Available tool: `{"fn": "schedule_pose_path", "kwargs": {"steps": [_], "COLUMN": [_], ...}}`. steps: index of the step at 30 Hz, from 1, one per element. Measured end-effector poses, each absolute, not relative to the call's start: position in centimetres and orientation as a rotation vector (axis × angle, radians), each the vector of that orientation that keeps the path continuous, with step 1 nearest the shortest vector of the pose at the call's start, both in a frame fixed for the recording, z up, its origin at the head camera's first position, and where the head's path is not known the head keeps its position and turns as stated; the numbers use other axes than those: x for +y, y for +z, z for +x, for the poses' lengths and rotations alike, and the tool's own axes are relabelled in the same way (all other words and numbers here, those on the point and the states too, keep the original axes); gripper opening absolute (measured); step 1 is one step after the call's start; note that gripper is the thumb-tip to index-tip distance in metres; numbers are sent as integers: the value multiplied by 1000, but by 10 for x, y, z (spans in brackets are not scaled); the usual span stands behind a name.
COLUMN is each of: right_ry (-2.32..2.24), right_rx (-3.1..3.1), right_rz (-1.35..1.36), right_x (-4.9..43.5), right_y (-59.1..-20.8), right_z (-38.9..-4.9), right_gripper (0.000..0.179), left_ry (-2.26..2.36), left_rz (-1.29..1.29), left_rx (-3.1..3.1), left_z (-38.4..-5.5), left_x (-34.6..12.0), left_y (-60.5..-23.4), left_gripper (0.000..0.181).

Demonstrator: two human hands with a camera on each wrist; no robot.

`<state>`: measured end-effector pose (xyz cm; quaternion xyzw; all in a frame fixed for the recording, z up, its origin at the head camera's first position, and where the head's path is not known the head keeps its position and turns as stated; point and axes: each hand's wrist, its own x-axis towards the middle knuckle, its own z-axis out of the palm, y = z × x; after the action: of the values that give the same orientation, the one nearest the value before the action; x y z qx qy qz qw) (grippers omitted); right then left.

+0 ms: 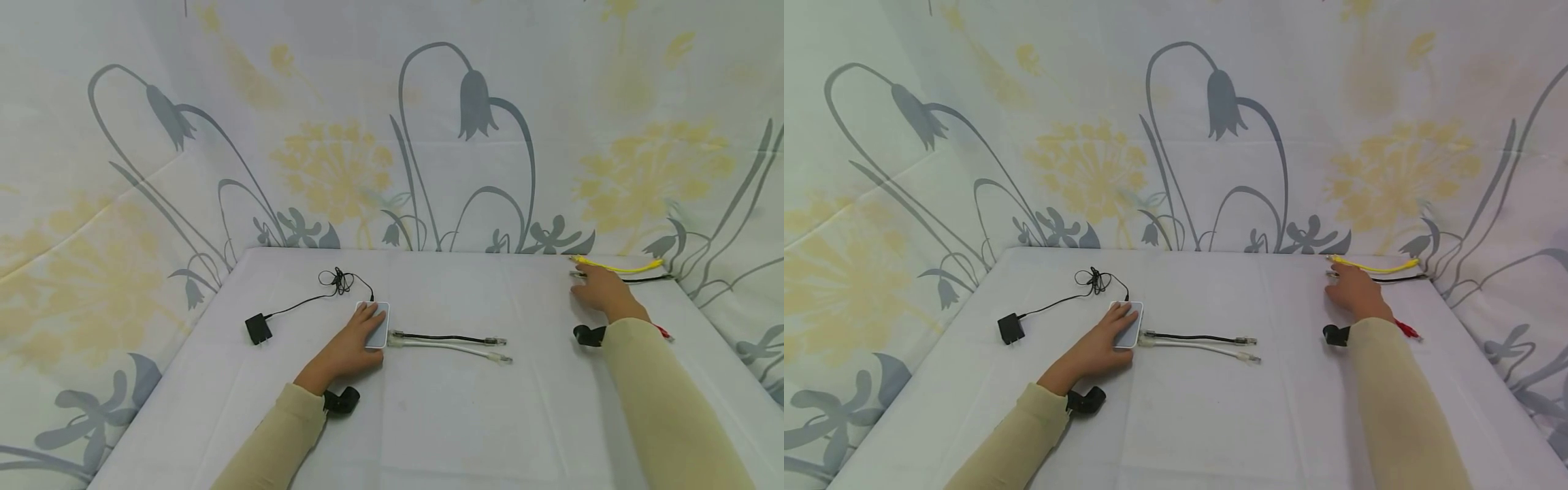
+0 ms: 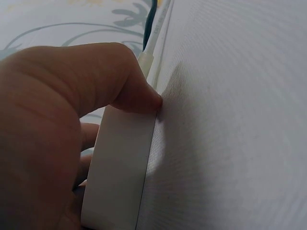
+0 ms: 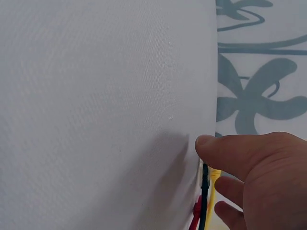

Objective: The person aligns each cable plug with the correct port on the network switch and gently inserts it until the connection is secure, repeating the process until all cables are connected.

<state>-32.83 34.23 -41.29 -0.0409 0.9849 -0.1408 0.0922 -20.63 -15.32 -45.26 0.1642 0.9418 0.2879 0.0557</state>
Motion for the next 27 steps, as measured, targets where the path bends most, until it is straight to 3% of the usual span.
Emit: {"fn": "schedule_pose_path", "kwargs": {"steps": [9, 21, 27], "right_ry": [-384, -257, -259], "right_rx": [2925, 2992, 3018], "right_rz": [-110, -93, -111], "right_x": [347, 353, 356], "right_y": [-416, -418, -423], "right_z": [-328, -326, -323], "right_gripper": [64, 36, 32], "left_ry": [861, 864, 860], "left_rz": [501, 519, 511], "left_rx": [2858, 2857, 2862], "left_z": [-206, -207, -207], "left_x": [-153, -154, -153], "left_y": [-451, -452, -453], "left_gripper": [80, 80, 80]}}
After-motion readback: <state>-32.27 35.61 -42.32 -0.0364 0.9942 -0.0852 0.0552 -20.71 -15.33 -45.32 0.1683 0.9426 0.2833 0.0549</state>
